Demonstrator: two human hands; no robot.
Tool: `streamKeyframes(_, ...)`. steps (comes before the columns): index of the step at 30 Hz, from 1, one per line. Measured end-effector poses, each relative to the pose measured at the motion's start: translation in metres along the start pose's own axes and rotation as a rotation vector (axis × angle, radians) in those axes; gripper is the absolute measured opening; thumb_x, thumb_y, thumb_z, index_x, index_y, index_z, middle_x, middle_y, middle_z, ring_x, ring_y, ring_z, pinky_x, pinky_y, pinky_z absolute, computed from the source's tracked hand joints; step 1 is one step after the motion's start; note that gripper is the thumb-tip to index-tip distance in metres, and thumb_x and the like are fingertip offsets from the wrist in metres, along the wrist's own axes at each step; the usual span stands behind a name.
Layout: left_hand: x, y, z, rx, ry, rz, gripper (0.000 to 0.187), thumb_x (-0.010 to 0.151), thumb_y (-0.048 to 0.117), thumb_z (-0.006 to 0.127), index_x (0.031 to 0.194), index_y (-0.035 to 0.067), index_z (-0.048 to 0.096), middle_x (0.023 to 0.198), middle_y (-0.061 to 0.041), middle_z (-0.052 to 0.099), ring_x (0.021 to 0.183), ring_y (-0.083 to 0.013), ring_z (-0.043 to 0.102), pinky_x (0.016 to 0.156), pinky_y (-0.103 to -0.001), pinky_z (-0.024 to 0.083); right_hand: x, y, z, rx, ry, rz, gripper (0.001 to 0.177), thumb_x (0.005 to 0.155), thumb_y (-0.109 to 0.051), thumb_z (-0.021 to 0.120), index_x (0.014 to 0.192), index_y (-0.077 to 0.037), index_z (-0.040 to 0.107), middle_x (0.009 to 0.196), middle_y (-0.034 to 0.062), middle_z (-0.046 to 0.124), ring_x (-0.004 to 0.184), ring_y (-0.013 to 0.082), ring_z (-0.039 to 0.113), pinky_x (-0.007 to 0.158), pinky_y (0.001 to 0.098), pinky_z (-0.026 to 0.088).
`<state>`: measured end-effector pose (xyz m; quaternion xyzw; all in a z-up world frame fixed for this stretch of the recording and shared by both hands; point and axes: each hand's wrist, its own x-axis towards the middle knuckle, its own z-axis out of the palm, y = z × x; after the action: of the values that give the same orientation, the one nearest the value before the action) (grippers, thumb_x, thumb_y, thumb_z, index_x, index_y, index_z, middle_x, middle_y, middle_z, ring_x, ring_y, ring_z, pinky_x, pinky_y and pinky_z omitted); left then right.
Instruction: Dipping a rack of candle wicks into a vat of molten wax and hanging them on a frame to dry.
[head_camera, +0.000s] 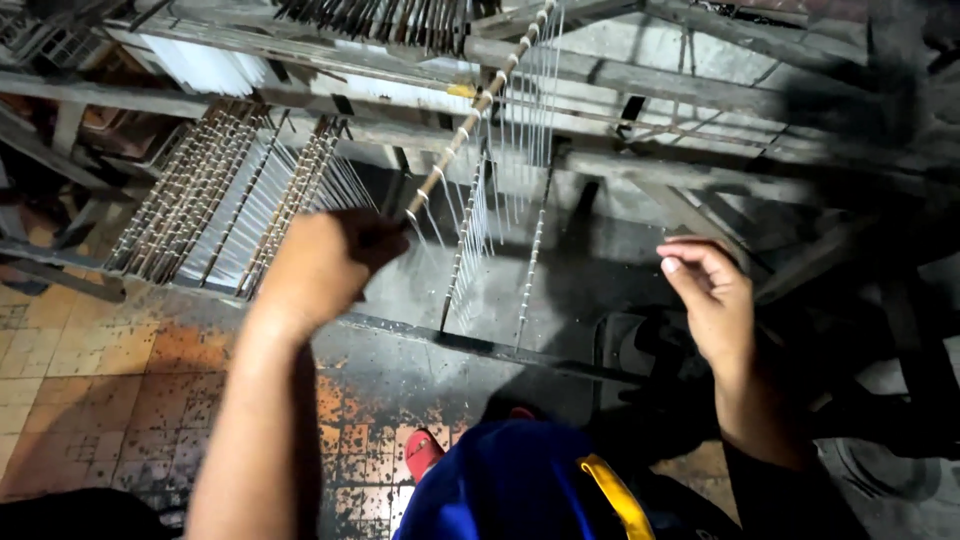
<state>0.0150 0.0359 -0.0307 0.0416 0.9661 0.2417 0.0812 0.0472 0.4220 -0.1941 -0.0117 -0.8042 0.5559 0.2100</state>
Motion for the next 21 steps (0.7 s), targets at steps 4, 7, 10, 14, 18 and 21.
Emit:
streamKeyframes(4,0.002,-0.007,0.038,-0.048,-0.016,-0.065,0.029,0.089,0.04,0.074,0.111,0.024,0.081,0.099,-0.009,0.081,0.096,-0.036,0.076,0.087,-0.048,0.06,-0.009,0.003,0.005,0.023,0.002,0.047,0.013,0.101,-0.007,0.069,0.113,-0.006,0.075,0.12,0.0171,0.071,0.112,0.0232,0.067,0.099,0.0386,0.054)
streamKeyframes(7,0.012,-0.008,0.062,-0.107,0.031,-0.075,0.029,0.092,0.038,0.073,0.112,0.019,0.081,0.097,-0.012,0.08,0.094,-0.0361,0.076,0.086,-0.047,0.06,-0.011,0.015,0.01,0.044,-0.032,0.14,0.015,0.102,-0.009,0.069,0.116,-0.009,0.076,0.116,0.0132,0.073,0.108,0.018,0.067,0.098,0.036,0.054)
streamKeyframes(10,0.014,-0.016,0.086,-0.139,0.022,-0.033,0.031,0.093,0.036,0.07,0.113,0.015,0.081,0.1,-0.017,0.079,0.097,-0.0432,0.074,0.086,-0.052,0.059,-0.015,0.025,0.02,0.083,-0.04,0.193,0.016,0.101,-0.01,0.07,0.116,-0.009,0.076,0.115,0.0146,0.073,0.107,0.0192,0.068,0.097,0.0371,0.055)
streamKeyframes(14,0.024,-0.032,0.127,-0.18,-0.008,-0.039,0.029,0.092,0.027,0.071,0.115,0.012,0.079,0.098,-0.019,0.079,0.091,-0.0432,0.075,0.081,-0.051,0.061,-0.03,0.044,0.038,0.158,-0.077,0.268,0.018,0.098,-0.011,0.072,0.115,-0.011,0.077,0.113,0.0136,0.074,0.106,0.0176,0.068,0.097,0.0362,0.055)
streamKeyframes(18,0.042,-0.072,0.204,-0.323,-0.048,-0.155,0.027,0.092,0.033,0.073,0.113,0.017,0.079,0.083,-0.011,0.079,0.054,-0.0247,0.074,0.063,-0.037,0.061,-0.053,0.066,0.058,0.226,-0.162,0.359,0.02,0.095,-0.012,0.073,0.114,-0.009,0.078,0.113,0.0142,0.076,0.104,0.0219,0.072,0.098,0.0409,0.056)
streamKeyframes(21,0.056,-0.096,0.262,-0.418,-0.074,-0.211,0.03,0.094,0.026,0.071,0.115,0.006,0.077,0.078,-0.016,0.077,0.052,-0.0232,0.072,0.055,-0.032,0.057,-0.064,0.044,0.069,0.241,-0.196,0.373,0.018,0.094,-0.012,0.074,0.111,-0.007,0.079,0.107,0.0139,0.078,0.099,0.0212,0.074,0.093,0.0403,0.058)
